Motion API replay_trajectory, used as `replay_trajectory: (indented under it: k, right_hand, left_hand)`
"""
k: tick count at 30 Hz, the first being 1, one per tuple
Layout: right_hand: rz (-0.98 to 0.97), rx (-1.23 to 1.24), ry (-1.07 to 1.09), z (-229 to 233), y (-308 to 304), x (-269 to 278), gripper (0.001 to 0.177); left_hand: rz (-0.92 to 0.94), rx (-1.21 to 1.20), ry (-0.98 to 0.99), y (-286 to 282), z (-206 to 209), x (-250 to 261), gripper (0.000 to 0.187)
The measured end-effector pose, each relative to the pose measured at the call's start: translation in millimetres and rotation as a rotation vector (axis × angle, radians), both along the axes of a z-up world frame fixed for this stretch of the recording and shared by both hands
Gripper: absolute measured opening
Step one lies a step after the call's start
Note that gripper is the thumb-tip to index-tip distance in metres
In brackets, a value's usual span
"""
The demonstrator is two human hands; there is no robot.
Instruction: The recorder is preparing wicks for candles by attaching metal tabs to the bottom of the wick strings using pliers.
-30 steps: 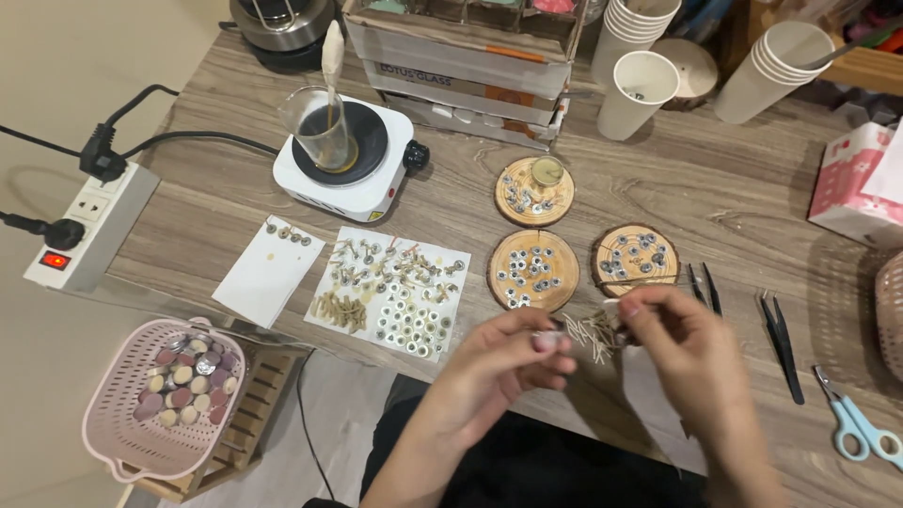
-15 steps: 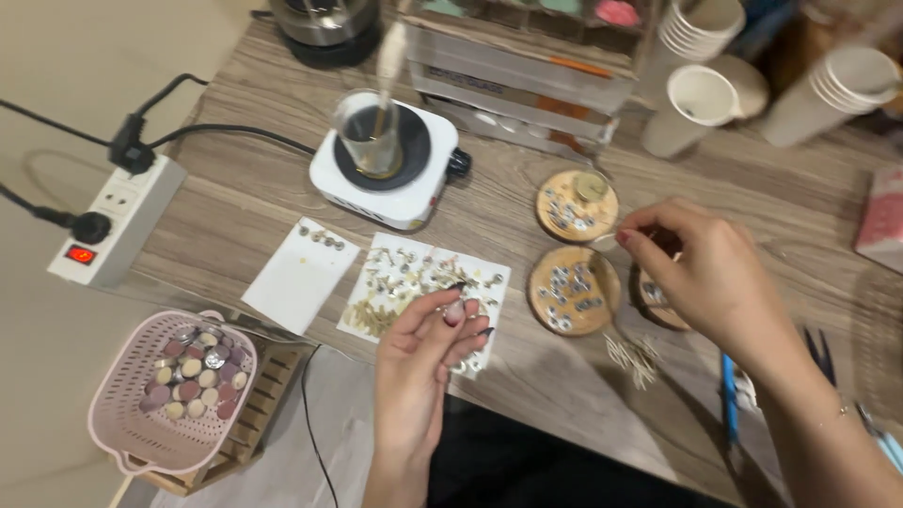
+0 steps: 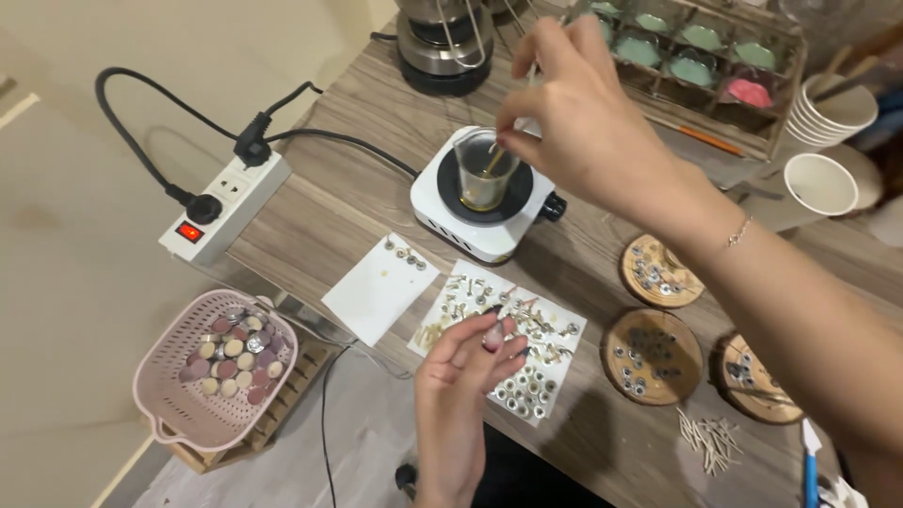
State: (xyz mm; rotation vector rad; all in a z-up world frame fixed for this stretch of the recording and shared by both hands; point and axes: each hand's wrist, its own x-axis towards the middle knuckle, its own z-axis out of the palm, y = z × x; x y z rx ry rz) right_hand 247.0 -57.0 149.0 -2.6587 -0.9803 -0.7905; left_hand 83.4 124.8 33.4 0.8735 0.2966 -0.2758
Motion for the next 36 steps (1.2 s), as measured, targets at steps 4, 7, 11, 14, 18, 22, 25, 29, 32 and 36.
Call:
replay_trajectory:
  k: [4,7,11,14,18,22,25,29,32,36]
  right_hand:
    - [0.003,0.015,-0.126,21.4,3.6,3.0,0.014]
    - [-0.066,0.086,0.018,21.2,-6.6,-9.7,0.012]
    - [-0.171,0.106,0.095,26.4,-1.3,-38.3,0.010]
    - [-0.208,0.095,0.131,31.4,-0.4,-59.7,0.009]
    - [-0.324,0.112,0.273,36.4,-19.6,-93.7,0.014]
    - [-0.452,0.242,0.269,15.2,-69.7,-146.9,0.014]
    - [-0.653,0.137,0.273,-18.3,-114.8,-194.4,0.012]
    - [-0.704,0.529,0.429,-38.6,-125.8,-251.4,0.012]
    - [-0.707,0.617,0.511,-38.9,-114.9,-271.0,0.013]
    - [-0.613,0.896,0.587,-40.9,-103.3,-279.4,0.013]
  left_hand:
    - [-0.002,0.042,0.064,3.0,9.0,3.6,0.039]
    - [0.001,0.081,0.063,4.4,6.6,3.7,0.038]
    - [0.008,0.045,0.023,2.2,2.2,6.0,0.039]
    - [-0.013,0.052,0.011,0.7,1.2,4.4,0.037]
    - [-0.001,0.094,-0.074,-2.5,-8.5,0.1,0.033]
    - [-0.037,0.118,-0.104,-7.9,-12.3,-2.0,0.027]
    - [-0.121,0.165,-0.124,-24.0,-13.6,-7.5,0.027]
    - [-0.393,0.192,-0.274,-51.8,-0.8,-23.0,0.026]
    - [-0.572,0.325,-0.340,-67.0,17.1,-35.2,0.024]
    - [-0.638,0.397,-0.410,-77.7,32.1,-49.0,0.022]
